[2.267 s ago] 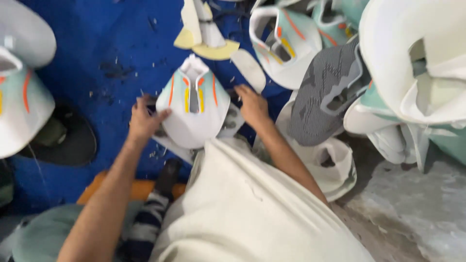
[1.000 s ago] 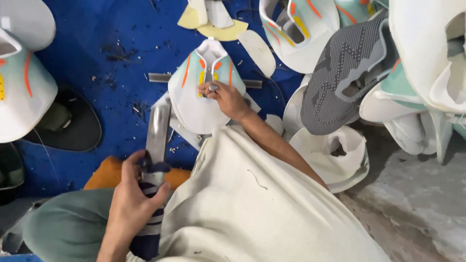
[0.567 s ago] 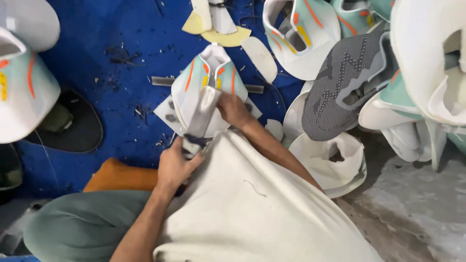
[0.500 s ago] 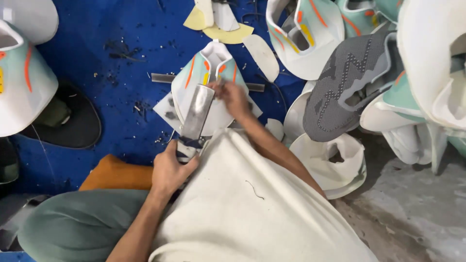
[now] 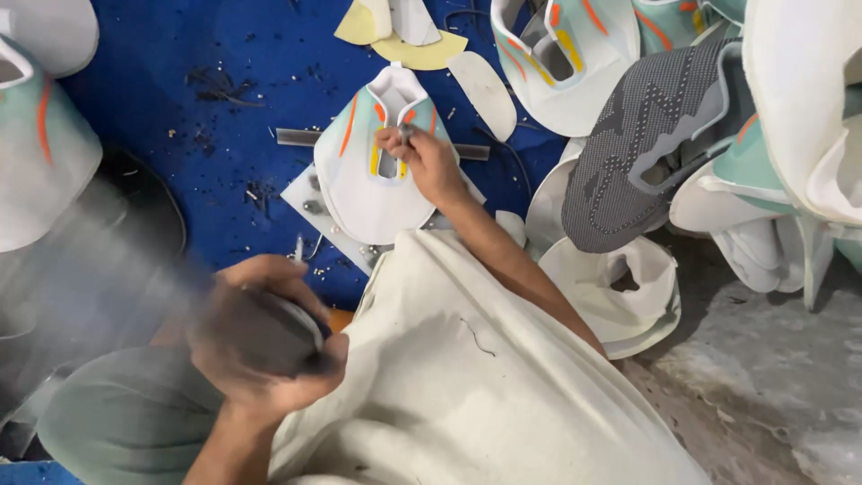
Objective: The person punches holes into shoe upper components using a manual punch tool and a mallet.
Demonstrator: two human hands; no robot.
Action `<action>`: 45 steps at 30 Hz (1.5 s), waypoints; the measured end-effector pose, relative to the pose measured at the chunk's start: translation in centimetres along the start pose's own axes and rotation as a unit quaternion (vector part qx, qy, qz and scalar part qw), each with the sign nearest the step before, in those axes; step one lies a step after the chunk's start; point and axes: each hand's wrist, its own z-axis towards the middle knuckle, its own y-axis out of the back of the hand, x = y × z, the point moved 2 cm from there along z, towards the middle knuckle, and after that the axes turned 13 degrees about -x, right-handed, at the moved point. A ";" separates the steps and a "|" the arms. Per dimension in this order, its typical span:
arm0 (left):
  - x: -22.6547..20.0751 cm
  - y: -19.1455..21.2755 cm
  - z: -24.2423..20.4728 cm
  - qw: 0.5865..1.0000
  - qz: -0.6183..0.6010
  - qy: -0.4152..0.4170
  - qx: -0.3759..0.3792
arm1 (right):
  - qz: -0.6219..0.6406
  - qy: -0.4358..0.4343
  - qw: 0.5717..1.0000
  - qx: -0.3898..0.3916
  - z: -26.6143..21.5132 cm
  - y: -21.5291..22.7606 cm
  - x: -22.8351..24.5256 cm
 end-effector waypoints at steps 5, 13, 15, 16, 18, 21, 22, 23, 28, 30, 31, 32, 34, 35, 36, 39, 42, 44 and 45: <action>15.0 -1.0 -2.0 0.974 0.195 -0.038 0.110 | -0.121 0.111 0.986 0.021 -0.9 0.0 -0.4; 10.9 0.0 -1.6 0.958 0.267 0.094 0.054 | 0.301 -0.179 0.933 -0.082 3.2 0.6 -4.9; 9.1 0.2 -1.3 0.978 0.203 0.046 0.027 | 0.211 -0.175 0.961 -0.038 3.9 0.5 -4.7; 7.9 0.0 -0.6 0.979 0.198 0.044 0.030 | 0.208 -0.171 0.962 -0.041 4.2 0.9 -4.3; 4.9 0.5 -0.2 0.991 0.130 -0.039 0.004 | 0.139 -0.106 0.985 0.003 3.4 0.4 -3.4; 3.5 -1.5 1.3 0.993 0.073 -0.079 0.045 | 0.046 -0.027 0.999 0.003 1.6 -0.1 -1.6; 6.8 -1.7 0.6 0.993 0.073 -0.081 0.046 | 0.046 -0.026 0.999 0.002 1.0 0.0 -1.9; 10.1 -2.1 0.1 0.989 0.071 -0.123 0.044 | -0.032 0.046 0.998 -0.003 0.8 0.2 -1.9; 16.0 -2.2 -1.2 0.891 0.431 0.030 0.140 | -0.271 0.069 0.959 -0.046 1.3 0.6 -6.7; 14.2 -0.9 -0.8 0.928 0.352 0.057 0.105 | -0.021 -0.118 0.987 -0.108 3.3 0.6 -6.5; 12.7 -0.9 -0.6 0.928 0.352 0.059 0.106 | -0.021 -0.120 0.987 -0.108 3.7 0.6 -5.6; 11.0 -0.8 -0.4 0.951 0.296 0.049 0.083 | 0.104 -0.148 0.979 -0.098 4.1 0.4 -4.9; 8.1 -1.1 0.5 0.970 0.233 0.033 0.059 | 0.224 -0.167 0.956 -0.089 5.1 0.4 -3.9; 6.7 -1.1 0.9 0.978 0.204 0.018 0.042 | 0.182 -0.159 0.967 -0.077 5.0 0.2 -3.9; 5.3 -1.1 1.2 0.984 0.176 0.004 0.026 | 0.139 -0.150 0.977 -0.064 5.0 -0.1 -4.0; 4.6 -1.7 1.6 0.992 -0.024 -0.123 0.011 | 0.013 -0.007 0.998 -0.061 3.1 -0.2 -2.1; 11.4 -3.5 1.3 0.993 -0.049 -0.110 0.020 | -0.069 0.099 0.992 -0.031 2.0 -0.7 1.0; 14.8 -3.4 0.9 0.975 0.203 -0.048 0.080 | -0.089 0.111 0.989 -0.036 2.2 -0.5 0.4; 16.9 -3.0 0.5 0.886 0.443 0.023 0.136 | -0.109 0.116 0.986 -0.041 2.1 -0.6 0.0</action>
